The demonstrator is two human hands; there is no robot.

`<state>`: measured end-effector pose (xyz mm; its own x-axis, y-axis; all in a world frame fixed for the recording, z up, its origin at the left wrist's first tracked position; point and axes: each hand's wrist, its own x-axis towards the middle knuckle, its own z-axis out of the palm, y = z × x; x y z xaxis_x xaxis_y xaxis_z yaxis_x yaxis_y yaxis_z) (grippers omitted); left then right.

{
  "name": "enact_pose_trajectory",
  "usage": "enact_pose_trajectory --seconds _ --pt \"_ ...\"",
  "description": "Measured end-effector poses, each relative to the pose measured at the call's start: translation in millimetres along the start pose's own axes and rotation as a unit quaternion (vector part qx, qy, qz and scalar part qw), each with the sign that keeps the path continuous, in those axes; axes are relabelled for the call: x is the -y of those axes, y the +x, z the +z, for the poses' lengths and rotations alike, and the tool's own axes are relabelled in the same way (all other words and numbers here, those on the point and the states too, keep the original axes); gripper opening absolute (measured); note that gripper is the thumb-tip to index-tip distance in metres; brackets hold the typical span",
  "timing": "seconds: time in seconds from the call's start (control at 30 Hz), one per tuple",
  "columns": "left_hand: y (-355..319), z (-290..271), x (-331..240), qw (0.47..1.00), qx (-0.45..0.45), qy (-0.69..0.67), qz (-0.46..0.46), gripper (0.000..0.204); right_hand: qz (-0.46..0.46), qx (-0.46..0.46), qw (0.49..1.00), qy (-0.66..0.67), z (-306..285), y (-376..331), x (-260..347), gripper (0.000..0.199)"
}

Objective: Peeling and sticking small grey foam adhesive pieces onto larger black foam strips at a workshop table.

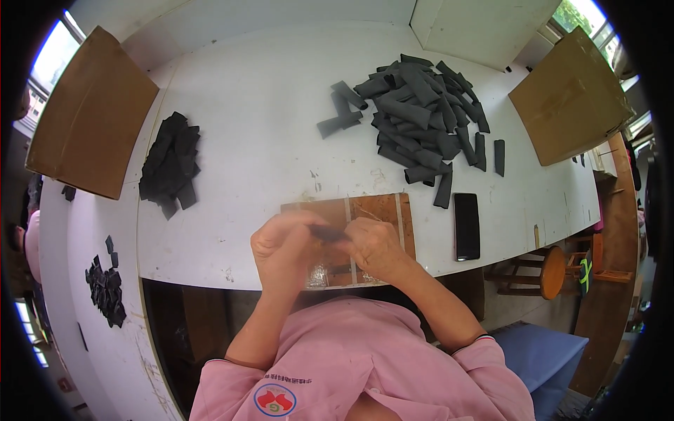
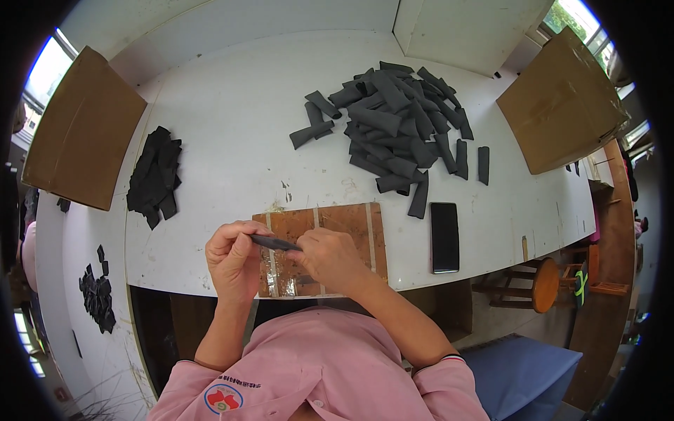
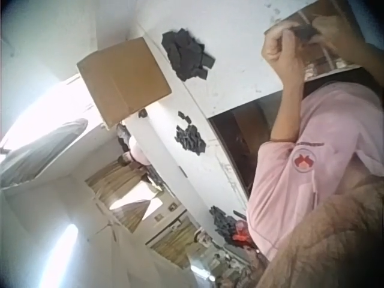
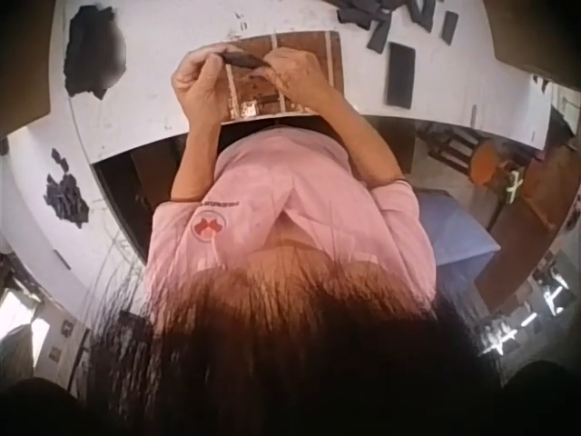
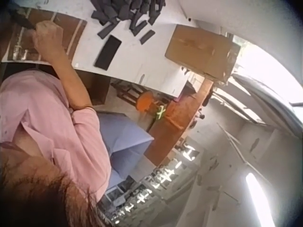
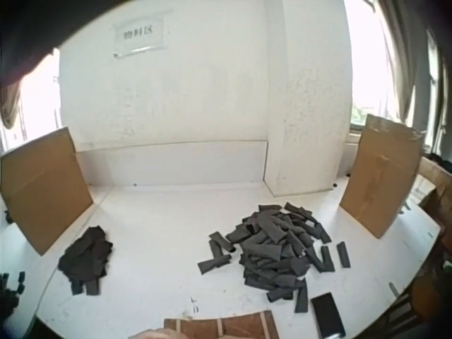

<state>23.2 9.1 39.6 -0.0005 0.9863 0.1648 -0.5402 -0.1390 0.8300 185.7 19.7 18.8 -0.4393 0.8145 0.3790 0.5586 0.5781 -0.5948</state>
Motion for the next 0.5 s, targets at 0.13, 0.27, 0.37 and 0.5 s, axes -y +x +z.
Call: enact_pose_trajectory --seconds 0.13,0.27,0.37,0.5 --pt "-1.3 -14.8 5.6 0.996 -0.072 0.044 -0.017 0.013 0.038 0.009 0.999 0.017 14.8 -5.3 -2.7 0.025" --pt "-0.7 7.8 -5.1 0.988 0.033 0.146 0.038 0.030 0.021 0.020 0.999 0.022 8.8 -6.7 -7.6 0.018" --pt "4.7 8.9 -2.3 0.972 0.065 0.217 0.066 0.012 0.023 0.019 0.999 0.043 9.0 -11.0 -2.5 0.014" --pt "3.6 -4.2 -7.3 0.965 0.017 0.250 0.078 0.011 -0.003 0.062 0.996 0.067 -13.2 12.3 8.1 0.013"
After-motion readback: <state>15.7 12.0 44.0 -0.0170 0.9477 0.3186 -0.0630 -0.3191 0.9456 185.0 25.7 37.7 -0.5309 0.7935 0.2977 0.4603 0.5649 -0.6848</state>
